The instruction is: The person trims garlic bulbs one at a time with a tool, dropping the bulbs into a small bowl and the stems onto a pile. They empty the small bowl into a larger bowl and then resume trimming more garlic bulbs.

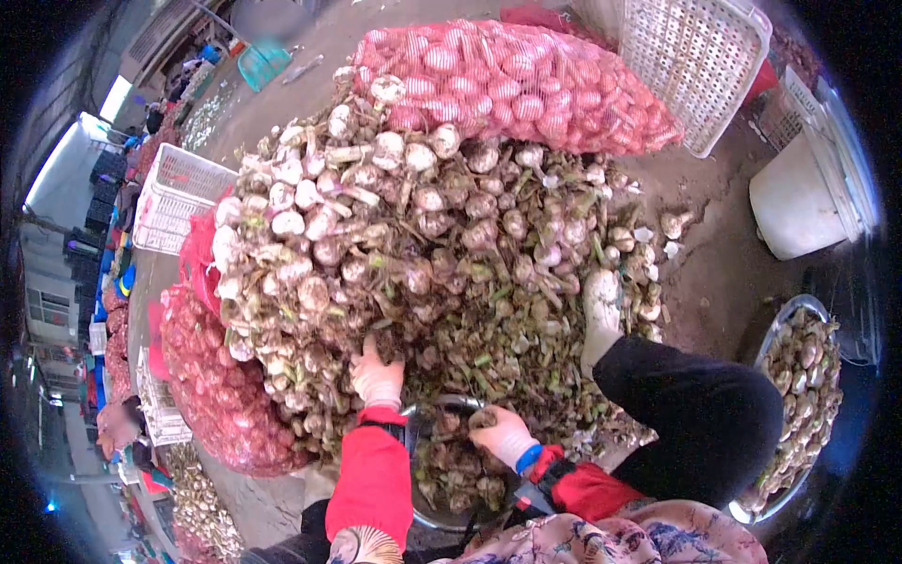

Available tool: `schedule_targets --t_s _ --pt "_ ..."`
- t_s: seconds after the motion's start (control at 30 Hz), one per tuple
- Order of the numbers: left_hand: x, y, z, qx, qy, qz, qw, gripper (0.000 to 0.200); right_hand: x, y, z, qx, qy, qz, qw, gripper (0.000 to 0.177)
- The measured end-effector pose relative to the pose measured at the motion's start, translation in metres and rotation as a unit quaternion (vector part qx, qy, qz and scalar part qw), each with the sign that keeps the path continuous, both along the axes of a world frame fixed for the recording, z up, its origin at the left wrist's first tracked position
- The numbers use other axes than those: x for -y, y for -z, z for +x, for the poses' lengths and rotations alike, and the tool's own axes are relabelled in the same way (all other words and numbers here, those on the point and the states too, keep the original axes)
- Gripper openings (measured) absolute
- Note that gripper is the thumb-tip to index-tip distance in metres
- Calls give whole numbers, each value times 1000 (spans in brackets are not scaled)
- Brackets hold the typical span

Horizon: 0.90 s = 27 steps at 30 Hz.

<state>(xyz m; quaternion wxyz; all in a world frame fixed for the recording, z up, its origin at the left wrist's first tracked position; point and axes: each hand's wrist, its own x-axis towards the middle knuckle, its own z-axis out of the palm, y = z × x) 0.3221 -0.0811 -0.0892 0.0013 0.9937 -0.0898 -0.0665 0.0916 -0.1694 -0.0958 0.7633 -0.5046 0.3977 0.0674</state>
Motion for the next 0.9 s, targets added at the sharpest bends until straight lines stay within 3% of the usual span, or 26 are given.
schedule_targets --t_s 0.07,0.17,0.23,0.3,0.4,0.43,0.47,0.5,0.53,0.6,0.63,0.67,0.73,0.77,0.8,0.87,0.9 --pt "18 23 30 -105 -65 -7 992 81 -6 35 -1 19 17 72 997 36" --pt "20 33 43 -134 -129 -10 982 80 -9 66 -3 -4 -20 8 1000 37" --pt "-6 50 44 -142 -59 -212 965 79 -3 51 1 -13 -33 -5 999 40" --pt "-24 42 19 -176 -24 -329 927 73 7 23 8 -23 -39 13 999 41" --pt "-29 -20 -59 -188 -2 -387 903 59 -4 8 10 -8 -18 26 999 41" --pt "-44 -22 -83 -214 31 -430 877 55 -10 -2 14 101 53 -6 993 40" --pt "-44 -43 -103 -276 -2 -440 854 62 -12 -16 18 209 123 -38 969 39" --pt "-44 -64 -123 -334 -39 -444 830 68 3 -63 14 124 40 57 990 38" --pt "-52 -52 -138 -318 6 -442 839 74 6 -75 10 135 -12 71 988 45" --pt "-57 -52 -161 -375 14 -667 644 86 -1 -77 5 221 13 94 971 45" --pt "-56 -68 -165 -318 32 -566 760 96 0 -84 -1 204 1 118 972 44" --pt "-53 -87 -175 -326 -12 -589 739 95 4 -94 -7 146 -59 101 982 45" --pt "-54 -109 -188 -284 -43 -614 735 81 0 -95 -13 184 -64 122 973 45" --pt "-56 -117 -190 -275 -39 -590 758 77 1 -100 -18 163 -69 118 977 46" --pt "-72 -100 -187 -203 42 -478 854 73 1 -107 -23 141 -73 114 981 47" --pt "-89 -103 -202 -134 31 -512 848 63 -15 -56 -30 222 -46 42 973 46" --pt "-108 -52 -201 -137 39 -626 767 55 -9 -76 -36 196 -122 -88 969 37"
